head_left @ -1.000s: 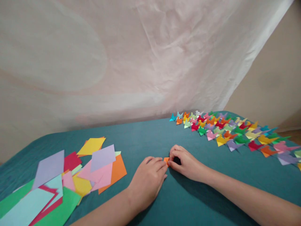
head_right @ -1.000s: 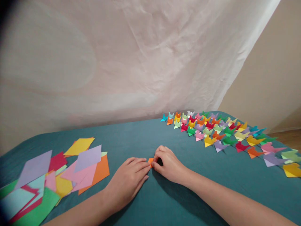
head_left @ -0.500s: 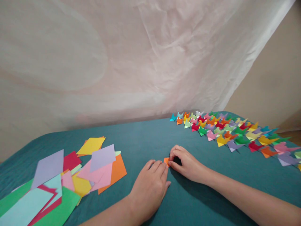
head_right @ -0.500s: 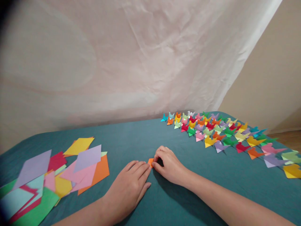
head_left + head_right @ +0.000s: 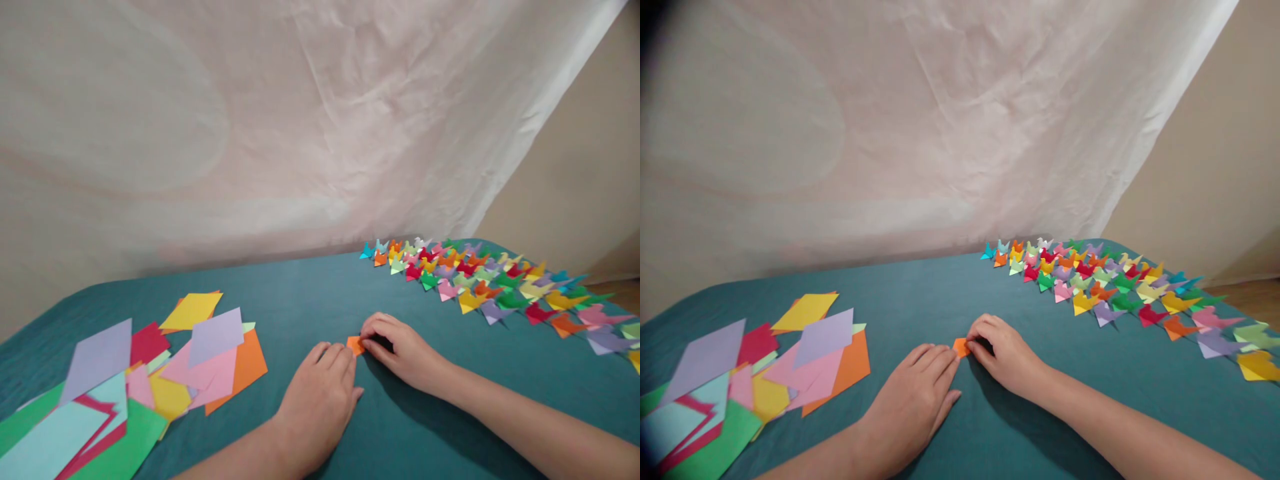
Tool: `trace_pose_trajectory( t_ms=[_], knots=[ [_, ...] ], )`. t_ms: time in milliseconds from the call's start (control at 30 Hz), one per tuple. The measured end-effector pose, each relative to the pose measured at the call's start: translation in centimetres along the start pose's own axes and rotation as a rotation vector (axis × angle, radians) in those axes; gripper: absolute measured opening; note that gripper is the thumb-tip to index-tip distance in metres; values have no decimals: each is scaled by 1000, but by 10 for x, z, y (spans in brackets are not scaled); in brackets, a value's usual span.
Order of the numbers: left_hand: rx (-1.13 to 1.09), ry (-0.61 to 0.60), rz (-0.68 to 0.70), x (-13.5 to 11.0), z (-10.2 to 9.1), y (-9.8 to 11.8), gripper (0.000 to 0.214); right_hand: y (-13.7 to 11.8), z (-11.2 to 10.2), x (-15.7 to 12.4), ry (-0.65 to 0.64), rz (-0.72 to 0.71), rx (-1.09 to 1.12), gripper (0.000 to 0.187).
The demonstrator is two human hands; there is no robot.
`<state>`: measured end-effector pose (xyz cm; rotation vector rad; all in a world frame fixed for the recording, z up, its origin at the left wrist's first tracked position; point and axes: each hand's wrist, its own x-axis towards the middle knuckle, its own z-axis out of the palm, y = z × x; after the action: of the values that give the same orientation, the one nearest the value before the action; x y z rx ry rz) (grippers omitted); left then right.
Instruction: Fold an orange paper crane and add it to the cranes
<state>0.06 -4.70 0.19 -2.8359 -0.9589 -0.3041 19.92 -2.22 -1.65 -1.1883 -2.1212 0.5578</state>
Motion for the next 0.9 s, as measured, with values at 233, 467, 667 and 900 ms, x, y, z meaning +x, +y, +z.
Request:
trace_pose_trajectory(
  t_ms=[233,467,667,900],
  knots=[
    [11,-2,0,0,0,2,35,-7,-9,-13,-125,-190,-299,33],
    [29,13,-8,0,-1,3,35,0,-2,-27,-134,-297,-444,41],
    [31,-3,1,1,2,2,35,-2,-5,-26,-172,-290,-471,37],
    [30,-16,7,1,1,3,35,-4,-4,-26,-184,-296,-491,39]
  ],
)
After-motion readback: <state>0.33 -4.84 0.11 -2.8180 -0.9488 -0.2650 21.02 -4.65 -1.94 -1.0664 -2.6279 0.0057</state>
